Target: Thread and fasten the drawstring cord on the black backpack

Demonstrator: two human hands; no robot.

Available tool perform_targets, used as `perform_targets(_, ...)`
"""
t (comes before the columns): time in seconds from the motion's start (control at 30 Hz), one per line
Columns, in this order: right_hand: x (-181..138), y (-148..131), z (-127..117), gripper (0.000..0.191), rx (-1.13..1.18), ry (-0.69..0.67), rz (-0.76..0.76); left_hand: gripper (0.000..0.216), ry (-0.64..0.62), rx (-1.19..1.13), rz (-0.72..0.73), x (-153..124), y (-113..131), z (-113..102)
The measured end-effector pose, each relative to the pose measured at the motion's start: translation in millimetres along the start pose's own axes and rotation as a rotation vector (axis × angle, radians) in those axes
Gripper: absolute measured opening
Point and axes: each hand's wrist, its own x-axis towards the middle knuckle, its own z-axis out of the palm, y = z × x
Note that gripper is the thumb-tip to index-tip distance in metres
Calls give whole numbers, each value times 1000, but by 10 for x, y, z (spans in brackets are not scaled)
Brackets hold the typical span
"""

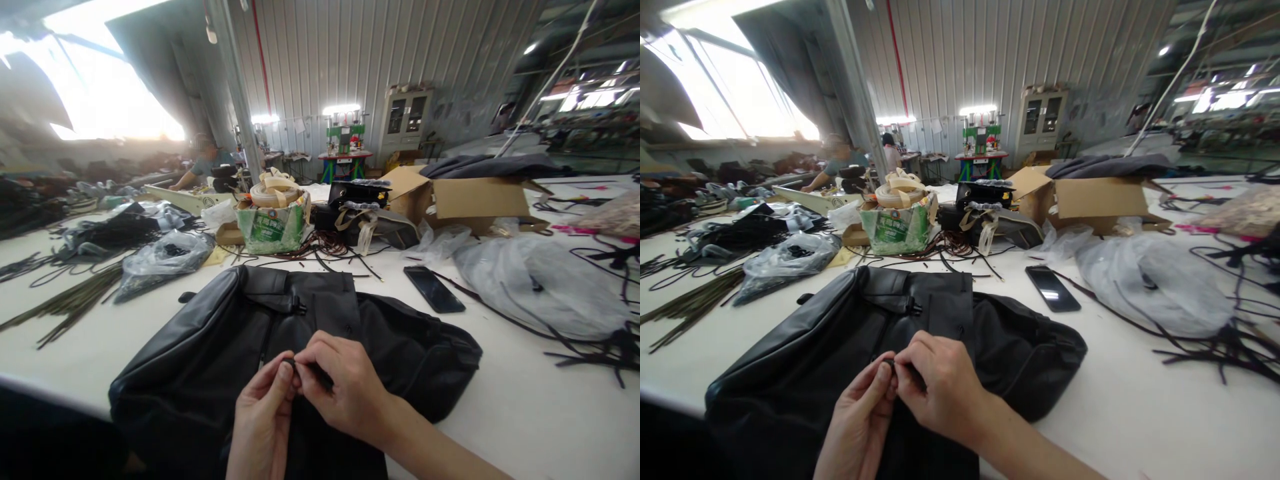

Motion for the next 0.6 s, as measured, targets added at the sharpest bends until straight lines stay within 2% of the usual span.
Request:
perform_targets(0.17,56,23,-100,13,96,-22,89,56,-145,83,-11,-11,86,-19)
perform_targets(0.37,73,41,-154,14,114,-72,118,61,-122,130,-51,-3,129,-15)
perform_targets(0.6,51,111,-166,15,142,-106,85,55,-210,189,-47,41,92,-42)
